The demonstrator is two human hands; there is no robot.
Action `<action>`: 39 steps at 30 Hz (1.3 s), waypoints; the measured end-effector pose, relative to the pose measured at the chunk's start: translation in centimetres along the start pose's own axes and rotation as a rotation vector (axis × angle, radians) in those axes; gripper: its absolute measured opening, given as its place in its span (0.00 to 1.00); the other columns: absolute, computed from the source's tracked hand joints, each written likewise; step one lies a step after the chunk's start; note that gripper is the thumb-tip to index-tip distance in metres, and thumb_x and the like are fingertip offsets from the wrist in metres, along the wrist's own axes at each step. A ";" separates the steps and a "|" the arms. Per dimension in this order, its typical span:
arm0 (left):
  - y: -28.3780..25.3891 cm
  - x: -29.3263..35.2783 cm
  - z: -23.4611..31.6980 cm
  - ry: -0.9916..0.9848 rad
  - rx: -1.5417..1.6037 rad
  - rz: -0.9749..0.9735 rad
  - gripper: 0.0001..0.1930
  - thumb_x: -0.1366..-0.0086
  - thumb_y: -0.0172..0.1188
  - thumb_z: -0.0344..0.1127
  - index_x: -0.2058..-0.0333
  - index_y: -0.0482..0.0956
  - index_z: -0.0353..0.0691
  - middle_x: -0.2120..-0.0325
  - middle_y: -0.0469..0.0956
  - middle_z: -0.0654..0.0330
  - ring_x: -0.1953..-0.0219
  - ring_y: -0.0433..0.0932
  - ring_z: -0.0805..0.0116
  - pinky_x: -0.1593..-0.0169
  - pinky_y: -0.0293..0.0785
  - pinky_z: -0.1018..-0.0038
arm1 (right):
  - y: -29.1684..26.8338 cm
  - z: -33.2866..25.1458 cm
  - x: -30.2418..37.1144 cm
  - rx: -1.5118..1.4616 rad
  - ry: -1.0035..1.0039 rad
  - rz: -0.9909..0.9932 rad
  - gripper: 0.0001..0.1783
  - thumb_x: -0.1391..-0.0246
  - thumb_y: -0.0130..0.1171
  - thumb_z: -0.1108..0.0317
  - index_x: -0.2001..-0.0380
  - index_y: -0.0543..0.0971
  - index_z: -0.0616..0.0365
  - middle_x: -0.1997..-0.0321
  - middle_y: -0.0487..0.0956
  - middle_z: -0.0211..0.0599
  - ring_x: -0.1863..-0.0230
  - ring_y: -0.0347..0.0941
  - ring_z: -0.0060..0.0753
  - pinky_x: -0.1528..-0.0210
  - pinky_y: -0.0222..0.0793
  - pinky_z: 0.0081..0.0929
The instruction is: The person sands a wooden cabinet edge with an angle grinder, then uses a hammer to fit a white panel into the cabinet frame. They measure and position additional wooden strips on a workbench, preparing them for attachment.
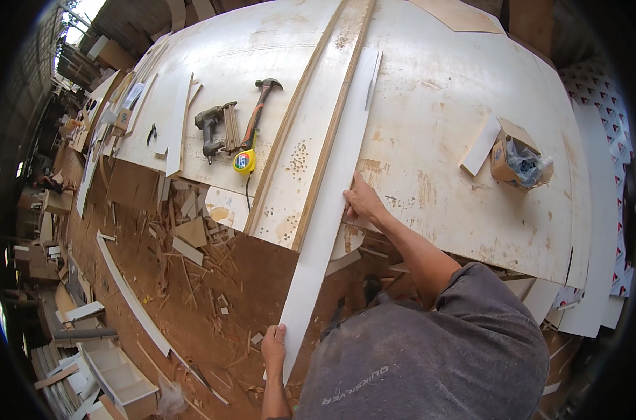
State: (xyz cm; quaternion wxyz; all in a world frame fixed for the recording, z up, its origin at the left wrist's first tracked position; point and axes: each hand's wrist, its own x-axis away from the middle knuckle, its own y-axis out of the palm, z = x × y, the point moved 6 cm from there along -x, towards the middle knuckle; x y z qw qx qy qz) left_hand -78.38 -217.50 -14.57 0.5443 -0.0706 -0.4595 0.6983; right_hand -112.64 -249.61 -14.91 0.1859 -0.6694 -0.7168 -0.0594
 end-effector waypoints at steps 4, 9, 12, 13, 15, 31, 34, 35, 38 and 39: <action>1.4 -2.1 2.7 -0.013 -0.017 0.005 0.26 0.34 0.53 0.59 0.67 0.78 0.37 0.76 0.77 0.53 0.69 0.76 0.59 0.61 0.70 0.64 | -2.3 -1.1 -3.0 -0.057 -0.010 0.001 0.23 0.42 0.49 0.74 0.45 0.59 0.66 0.78 0.76 0.40 0.84 0.74 0.30 0.83 0.73 0.27; 2.6 -4.1 3.3 -0.009 -0.053 0.010 0.27 0.35 0.51 0.61 0.67 0.79 0.38 0.73 0.80 0.50 0.66 0.79 0.52 0.60 0.70 0.61 | -2.8 -0.8 -4.0 -0.037 -0.088 0.016 0.26 0.42 0.49 0.74 0.42 0.57 0.66 0.78 0.75 0.41 0.83 0.74 0.30 0.83 0.73 0.28; 2.7 -4.1 2.4 -0.027 -0.088 0.017 0.27 0.35 0.51 0.62 0.66 0.79 0.39 0.72 0.80 0.50 0.65 0.79 0.50 0.59 0.71 0.60 | 0.8 0.5 0.9 -0.012 -0.045 -0.126 0.32 0.41 0.49 0.73 0.37 0.51 0.65 0.76 0.76 0.41 0.83 0.74 0.30 0.83 0.73 0.28; 2.9 -4.2 2.7 -0.026 -0.077 0.015 0.27 0.35 0.51 0.62 0.65 0.79 0.39 0.71 0.80 0.50 0.64 0.79 0.50 0.59 0.71 0.60 | 1.7 0.4 3.3 -0.005 -0.029 -0.156 0.34 0.41 0.48 0.73 0.35 0.49 0.64 0.75 0.76 0.41 0.83 0.74 0.30 0.83 0.73 0.28; 3.0 -4.2 3.4 -0.025 -0.060 0.006 0.28 0.35 0.50 0.63 0.64 0.79 0.40 0.70 0.81 0.50 0.63 0.79 0.50 0.58 0.71 0.59 | 2.8 1.8 5.0 -0.031 -0.008 -0.132 0.34 0.41 0.48 0.73 0.34 0.47 0.64 0.75 0.76 0.41 0.83 0.74 0.30 0.83 0.73 0.28; 5.2 -9.1 10.7 -0.056 -0.024 -0.077 0.29 0.37 0.49 0.65 0.59 0.79 0.43 0.61 0.81 0.48 0.53 0.78 0.48 0.50 0.69 0.56 | -0.9 0.4 -3.7 -0.064 -0.144 -0.064 0.13 0.42 0.50 0.74 0.55 0.65 0.63 0.79 0.73 0.37 0.85 0.71 0.28 0.85 0.71 0.26; 3.6 -7.4 9.6 0.006 0.136 -0.042 0.27 0.35 0.53 0.57 0.52 0.75 0.38 0.57 0.78 0.48 0.53 0.76 0.50 0.48 0.69 0.59 | 0.0 0.1 -2.0 -0.040 -0.148 -0.093 0.06 0.38 0.50 0.69 0.61 0.68 0.59 0.79 0.71 0.31 0.84 0.67 0.20 0.85 0.66 0.22; 2.4 -6.8 8.8 0.032 0.182 -0.003 0.25 0.35 0.54 0.54 0.52 0.74 0.37 0.57 0.77 0.47 0.54 0.76 0.49 0.48 0.69 0.59 | 0.3 -0.2 -1.9 -0.041 -0.164 -0.090 0.07 0.38 0.51 0.68 0.60 0.68 0.59 0.78 0.72 0.30 0.84 0.67 0.20 0.84 0.67 0.22; -2.6 -2.2 2.8 0.133 -0.014 0.439 0.22 0.38 0.58 0.50 0.54 0.74 0.37 0.56 0.75 0.48 0.52 0.73 0.49 0.48 0.68 0.60 | -0.4 0.4 -2.4 0.006 -0.094 -0.008 0.08 0.38 0.50 0.68 0.58 0.69 0.59 0.78 0.72 0.30 0.84 0.67 0.19 0.83 0.70 0.21; -4.0 -0.4 0.8 0.076 -0.027 0.531 0.18 0.38 0.58 0.46 0.59 0.76 0.37 0.60 0.76 0.49 0.55 0.73 0.50 0.50 0.68 0.59 | -0.8 0.7 -2.5 0.014 -0.101 -0.016 0.09 0.38 0.50 0.68 0.57 0.69 0.59 0.78 0.72 0.30 0.84 0.68 0.19 0.83 0.71 0.21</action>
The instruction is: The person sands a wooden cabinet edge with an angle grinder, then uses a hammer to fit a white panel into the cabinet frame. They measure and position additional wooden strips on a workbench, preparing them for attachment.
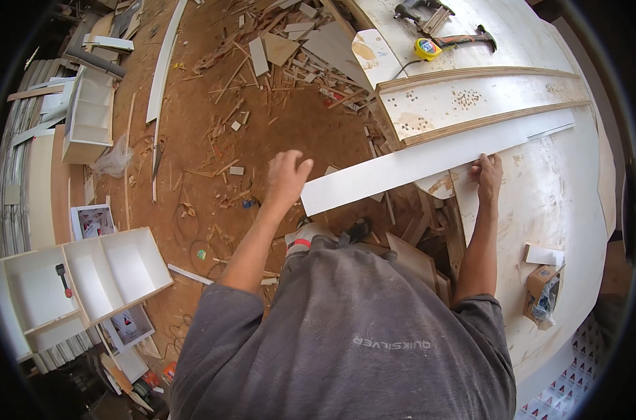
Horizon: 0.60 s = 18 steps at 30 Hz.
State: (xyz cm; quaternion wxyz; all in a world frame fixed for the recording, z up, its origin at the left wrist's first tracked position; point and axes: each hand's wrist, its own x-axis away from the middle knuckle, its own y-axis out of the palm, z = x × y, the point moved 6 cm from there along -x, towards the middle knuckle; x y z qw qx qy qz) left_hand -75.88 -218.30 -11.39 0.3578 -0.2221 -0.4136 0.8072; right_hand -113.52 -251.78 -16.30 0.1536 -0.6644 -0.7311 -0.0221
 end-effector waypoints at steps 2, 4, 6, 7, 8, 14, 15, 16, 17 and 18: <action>-2.3 3.3 -4.5 -0.178 0.101 -0.049 0.15 0.36 0.57 0.44 0.66 0.74 0.36 0.69 0.76 0.50 0.63 0.74 0.51 0.57 0.70 0.61 | -0.7 0.0 0.0 0.007 -0.028 0.009 0.10 0.39 0.50 0.68 0.56 0.69 0.59 0.78 0.72 0.31 0.84 0.68 0.19 0.82 0.72 0.21; -0.5 6.6 -6.4 -0.425 0.310 -0.312 0.15 0.33 0.54 0.43 0.67 0.73 0.34 0.74 0.75 0.57 0.73 0.76 0.67 0.67 0.72 0.71 | -0.6 0.2 0.0 0.040 -0.046 0.013 0.11 0.39 0.50 0.68 0.54 0.68 0.59 0.79 0.73 0.31 0.84 0.69 0.20 0.83 0.71 0.21; 1.3 8.7 -3.7 -0.513 0.478 -0.451 0.12 0.33 0.53 0.40 0.63 0.74 0.35 0.74 0.76 0.61 0.74 0.76 0.75 0.70 0.72 0.77 | 1.2 0.5 1.2 0.006 -0.040 -0.004 0.16 0.40 0.51 0.70 0.50 0.66 0.61 0.79 0.74 0.34 0.84 0.71 0.23 0.84 0.70 0.23; 1.9 9.0 -2.6 -0.471 0.496 -0.433 0.12 0.33 0.52 0.39 0.62 0.73 0.34 0.74 0.76 0.60 0.74 0.76 0.74 0.71 0.72 0.76 | 2.4 0.2 2.3 0.003 -0.054 -0.053 0.21 0.40 0.50 0.72 0.44 0.63 0.62 0.79 0.74 0.35 0.84 0.71 0.23 0.85 0.70 0.23; 2.2 9.4 -2.9 -0.490 0.473 -0.382 0.12 0.33 0.52 0.39 0.63 0.72 0.33 0.74 0.76 0.59 0.74 0.76 0.74 0.71 0.72 0.76 | 4.2 -1.7 5.1 0.005 0.014 -0.093 0.26 0.40 0.51 0.72 0.40 0.59 0.62 0.79 0.75 0.35 0.84 0.71 0.23 0.84 0.70 0.23; 2.7 8.3 -1.2 -0.528 0.582 -0.424 0.11 0.32 0.50 0.36 0.64 0.71 0.32 0.74 0.75 0.59 0.75 0.77 0.72 0.69 0.74 0.77 | 4.8 0.3 9.2 -0.088 0.135 -0.101 0.42 0.40 0.51 0.71 0.30 0.40 0.63 0.74 0.76 0.38 0.82 0.72 0.24 0.82 0.72 0.25; 2.8 8.2 -1.0 -0.524 0.573 -0.436 0.09 0.32 0.50 0.34 0.65 0.71 0.32 0.74 0.75 0.58 0.74 0.77 0.72 0.69 0.75 0.77 | 4.8 0.1 9.1 -0.094 0.156 -0.111 0.42 0.39 0.50 0.71 0.31 0.39 0.64 0.74 0.75 0.38 0.82 0.72 0.25 0.83 0.72 0.25; 2.9 8.1 -0.8 -0.527 0.592 -0.432 0.09 0.32 0.50 0.34 0.65 0.70 0.32 0.74 0.75 0.58 0.74 0.77 0.72 0.69 0.75 0.77 | 4.7 0.4 8.7 -0.106 0.136 -0.097 0.41 0.39 0.49 0.72 0.31 0.40 0.64 0.74 0.75 0.38 0.82 0.72 0.25 0.83 0.72 0.25; 3.1 7.9 -0.5 -0.531 0.611 -0.428 0.09 0.32 0.51 0.34 0.64 0.70 0.32 0.74 0.75 0.58 0.74 0.77 0.72 0.69 0.75 0.77 | 4.7 0.9 8.1 -0.116 0.115 -0.083 0.40 0.39 0.49 0.73 0.31 0.40 0.64 0.74 0.75 0.38 0.82 0.72 0.25 0.83 0.72 0.26; 3.3 8.0 -0.3 -0.542 0.633 -0.421 0.08 0.32 0.51 0.33 0.64 0.70 0.33 0.74 0.75 0.58 0.74 0.78 0.71 0.69 0.75 0.77 | 4.7 0.8 7.9 -0.122 0.097 -0.075 0.39 0.39 0.48 0.73 0.31 0.41 0.64 0.74 0.74 0.38 0.82 0.72 0.25 0.83 0.72 0.26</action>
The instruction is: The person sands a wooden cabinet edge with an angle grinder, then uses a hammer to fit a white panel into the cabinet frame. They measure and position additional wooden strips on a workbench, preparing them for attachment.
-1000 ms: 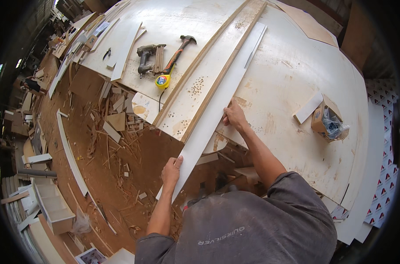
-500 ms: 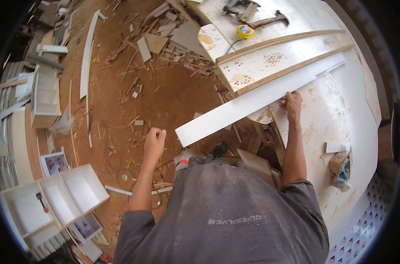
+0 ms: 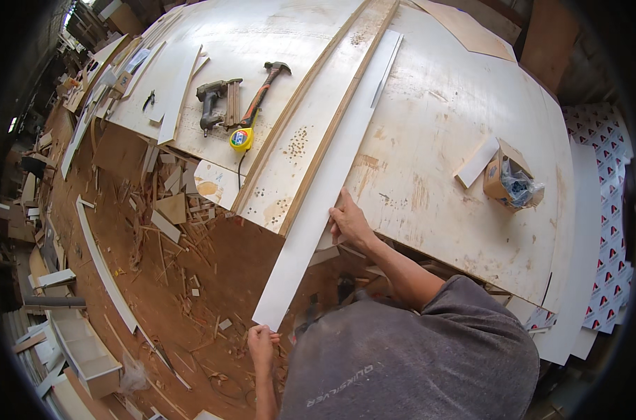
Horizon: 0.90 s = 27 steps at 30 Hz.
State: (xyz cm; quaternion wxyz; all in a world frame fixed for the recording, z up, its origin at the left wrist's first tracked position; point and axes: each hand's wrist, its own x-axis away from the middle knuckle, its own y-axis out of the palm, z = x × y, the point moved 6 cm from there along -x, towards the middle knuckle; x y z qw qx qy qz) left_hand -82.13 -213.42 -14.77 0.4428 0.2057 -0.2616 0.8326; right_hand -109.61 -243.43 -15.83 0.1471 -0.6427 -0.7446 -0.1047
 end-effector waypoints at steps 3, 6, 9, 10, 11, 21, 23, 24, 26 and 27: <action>1.4 -0.9 0.7 0.006 0.013 -0.038 0.08 0.32 0.51 0.33 0.64 0.69 0.33 0.73 0.75 0.57 0.74 0.78 0.71 0.69 0.76 0.77 | -1.0 -1.2 -1.1 0.008 -0.033 0.009 0.37 0.39 0.47 0.75 0.32 0.44 0.64 0.75 0.74 0.38 0.83 0.72 0.26 0.84 0.72 0.26; 3.2 -1.5 1.9 -0.032 0.052 -0.075 0.08 0.31 0.51 0.34 0.64 0.69 0.33 0.73 0.75 0.57 0.74 0.78 0.71 0.68 0.76 0.77 | -2.4 -1.9 -2.6 0.041 -0.014 0.049 0.33 0.41 0.47 0.75 0.35 0.49 0.64 0.75 0.76 0.43 0.82 0.76 0.32 0.79 0.75 0.30; 5.0 -2.3 2.5 -0.021 0.093 -0.106 0.08 0.31 0.51 0.34 0.64 0.69 0.34 0.73 0.74 0.58 0.73 0.77 0.71 0.68 0.76 0.77 | -3.7 -2.4 -4.6 0.004 -0.029 0.014 0.33 0.41 0.47 0.75 0.35 0.50 0.64 0.75 0.76 0.42 0.82 0.76 0.32 0.79 0.76 0.31; 5.7 -2.4 3.0 -0.013 0.100 -0.116 0.08 0.31 0.51 0.34 0.64 0.69 0.34 0.73 0.74 0.58 0.73 0.77 0.71 0.67 0.76 0.77 | -4.3 -2.6 -5.2 -0.004 -0.022 0.040 0.32 0.42 0.47 0.75 0.35 0.51 0.64 0.75 0.76 0.42 0.82 0.76 0.32 0.79 0.76 0.31; 6.5 -2.6 3.6 -0.004 0.108 -0.126 0.08 0.31 0.51 0.34 0.64 0.69 0.34 0.72 0.74 0.58 0.72 0.77 0.71 0.67 0.76 0.77 | -4.8 -2.7 -5.9 -0.011 -0.014 0.067 0.32 0.42 0.47 0.75 0.36 0.52 0.64 0.75 0.76 0.42 0.82 0.76 0.31 0.80 0.76 0.30; 13.1 -4.4 8.1 0.022 0.152 -0.214 0.09 0.32 0.52 0.35 0.63 0.68 0.33 0.70 0.73 0.57 0.71 0.77 0.71 0.65 0.77 0.76 | -4.6 -1.4 -4.5 0.057 -0.017 -0.007 0.36 0.42 0.51 0.72 0.33 0.51 0.66 0.71 0.74 0.38 0.81 0.74 0.26 0.79 0.74 0.24; 14.3 -5.0 8.7 0.024 0.143 -0.238 0.10 0.30 0.51 0.35 0.62 0.68 0.32 0.69 0.72 0.56 0.69 0.76 0.68 0.62 0.77 0.74 | -2.5 -1.3 -1.3 0.022 0.018 -0.046 0.36 0.42 0.51 0.72 0.33 0.50 0.65 0.72 0.75 0.39 0.81 0.74 0.28 0.78 0.74 0.26; 15.0 -5.4 8.9 0.025 0.135 -0.252 0.10 0.30 0.50 0.35 0.61 0.68 0.32 0.69 0.72 0.56 0.68 0.76 0.67 0.61 0.77 0.73 | -1.7 -1.1 -0.2 0.031 0.016 -0.068 0.37 0.43 0.51 0.72 0.33 0.49 0.67 0.71 0.76 0.41 0.80 0.75 0.30 0.77 0.75 0.28; 16.3 -5.9 9.4 0.028 0.145 -0.275 0.10 0.30 0.50 0.35 0.61 0.68 0.32 0.68 0.72 0.55 0.68 0.76 0.67 0.61 0.77 0.73 | -0.4 -0.7 1.3 0.052 0.009 -0.109 0.38 0.45 0.51 0.71 0.34 0.48 0.71 0.70 0.78 0.45 0.79 0.77 0.35 0.76 0.76 0.32; 16.8 -6.1 9.7 0.029 0.151 -0.285 0.10 0.30 0.50 0.35 0.61 0.68 0.32 0.68 0.72 0.55 0.68 0.76 0.66 0.61 0.77 0.72 | 0.0 -1.0 1.7 0.051 0.003 -0.131 0.38 0.45 0.51 0.71 0.34 0.48 0.70 0.70 0.78 0.45 0.79 0.77 0.34 0.76 0.76 0.31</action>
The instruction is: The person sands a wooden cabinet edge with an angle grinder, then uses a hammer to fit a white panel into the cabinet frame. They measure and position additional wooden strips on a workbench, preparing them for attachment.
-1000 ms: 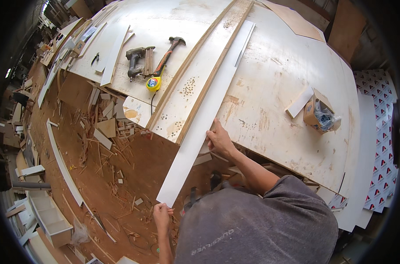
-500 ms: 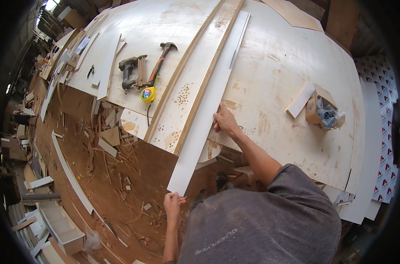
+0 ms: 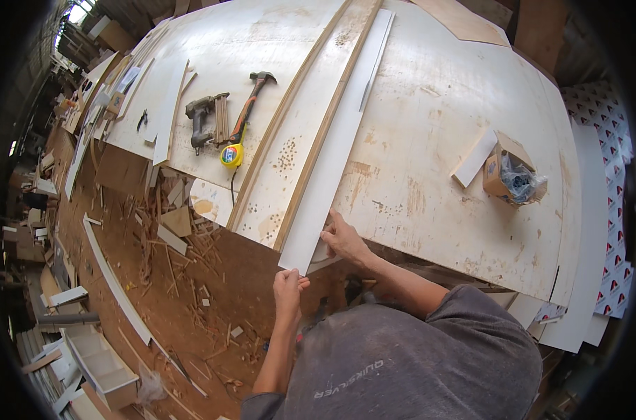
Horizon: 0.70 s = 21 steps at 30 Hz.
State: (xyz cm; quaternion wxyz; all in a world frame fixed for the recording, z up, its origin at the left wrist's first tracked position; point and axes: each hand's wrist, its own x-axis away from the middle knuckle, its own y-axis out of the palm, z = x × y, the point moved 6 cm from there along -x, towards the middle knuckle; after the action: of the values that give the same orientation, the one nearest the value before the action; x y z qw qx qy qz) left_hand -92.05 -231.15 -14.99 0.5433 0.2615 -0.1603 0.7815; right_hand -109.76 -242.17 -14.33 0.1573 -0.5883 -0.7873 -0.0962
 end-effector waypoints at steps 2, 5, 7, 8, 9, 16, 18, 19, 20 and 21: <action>0.9 -0.9 0.5 0.000 0.017 -0.028 0.10 0.30 0.50 0.35 0.61 0.67 0.32 0.68 0.72 0.55 0.67 0.76 0.66 0.60 0.77 0.72 | -0.1 -0.6 0.0 0.006 0.037 0.022 0.38 0.44 0.51 0.70 0.35 0.49 0.69 0.70 0.78 0.46 0.80 0.77 0.35 0.75 0.75 0.31; 2.1 -2.0 0.7 0.012 0.035 -0.077 0.10 0.30 0.50 0.34 0.61 0.67 0.31 0.67 0.72 0.54 0.66 0.77 0.65 0.59 0.78 0.71 | -0.5 -0.9 -0.6 0.056 0.041 0.102 0.37 0.45 0.52 0.70 0.35 0.51 0.68 0.69 0.78 0.47 0.76 0.78 0.39 0.70 0.75 0.34; 2.3 -2.6 1.0 0.020 0.023 -0.130 0.10 0.30 0.50 0.34 0.60 0.68 0.30 0.65 0.73 0.53 0.64 0.78 0.64 0.57 0.78 0.70 | -0.5 -0.5 -0.7 0.106 -0.007 0.146 0.37 0.46 0.53 0.70 0.36 0.53 0.68 0.66 0.77 0.50 0.69 0.78 0.43 0.62 0.75 0.37; 2.3 -2.9 1.2 0.018 0.006 -0.167 0.11 0.30 0.50 0.34 0.59 0.68 0.30 0.64 0.73 0.52 0.63 0.78 0.63 0.57 0.78 0.70 | -0.2 -0.3 -0.4 0.132 -0.046 0.157 0.36 0.47 0.54 0.69 0.37 0.55 0.67 0.63 0.76 0.52 0.64 0.77 0.46 0.58 0.74 0.38; 2.2 -3.0 1.4 0.018 -0.006 -0.201 0.11 0.31 0.49 0.34 0.59 0.68 0.29 0.63 0.73 0.51 0.62 0.78 0.63 0.56 0.78 0.70 | 0.2 0.0 -0.2 0.162 -0.085 0.163 0.36 0.48 0.54 0.69 0.37 0.56 0.67 0.60 0.76 0.53 0.58 0.77 0.48 0.53 0.73 0.40; 0.7 -4.4 2.6 -0.019 -0.329 -0.484 0.16 0.31 0.50 0.36 0.52 0.68 0.27 0.62 0.77 0.50 0.63 0.80 0.63 0.58 0.78 0.71 | 5.9 -0.2 5.5 0.817 -0.413 0.269 0.36 0.52 0.65 0.64 0.39 0.66 0.58 0.41 0.67 0.48 0.42 0.65 0.50 0.42 0.65 0.43; 0.2 -4.2 3.4 0.001 -0.511 -0.586 0.18 0.32 0.51 0.37 0.50 0.69 0.29 0.63 0.78 0.51 0.65 0.80 0.64 0.60 0.78 0.70 | 6.9 -0.4 6.3 0.890 -0.355 0.307 0.35 0.53 0.66 0.63 0.40 0.68 0.56 0.39 0.66 0.46 0.43 0.64 0.52 0.42 0.63 0.44; 0.3 -3.6 4.7 0.075 -0.664 -0.618 0.18 0.33 0.53 0.37 0.49 0.70 0.31 0.62 0.78 0.51 0.63 0.80 0.62 0.59 0.77 0.69 | 6.9 -0.3 6.5 0.902 -0.359 0.363 0.34 0.53 0.66 0.62 0.42 0.69 0.56 0.41 0.67 0.46 0.43 0.64 0.51 0.42 0.64 0.44; 0.4 -2.9 6.2 0.154 -0.813 -0.646 0.19 0.35 0.55 0.37 0.48 0.71 0.33 0.62 0.78 0.51 0.62 0.79 0.61 0.58 0.77 0.68 | 7.0 0.1 6.4 0.914 -0.363 0.419 0.33 0.54 0.66 0.61 0.43 0.71 0.55 0.42 0.68 0.47 0.42 0.64 0.50 0.43 0.64 0.44; 0.3 -2.4 7.5 0.239 -0.960 -0.661 0.20 0.37 0.58 0.37 0.48 0.72 0.35 0.61 0.78 0.51 0.61 0.79 0.59 0.57 0.76 0.67 | 7.2 0.3 6.3 0.924 -0.373 0.467 0.32 0.54 0.65 0.60 0.45 0.72 0.55 0.43 0.68 0.47 0.42 0.65 0.49 0.44 0.65 0.45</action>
State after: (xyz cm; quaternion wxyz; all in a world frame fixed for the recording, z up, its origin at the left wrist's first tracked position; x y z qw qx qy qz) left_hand -89.89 -237.10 -10.32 0.8297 -0.0673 -0.3436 0.4348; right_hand -104.56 -234.30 -12.58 0.2743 -0.6242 -0.6108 0.4026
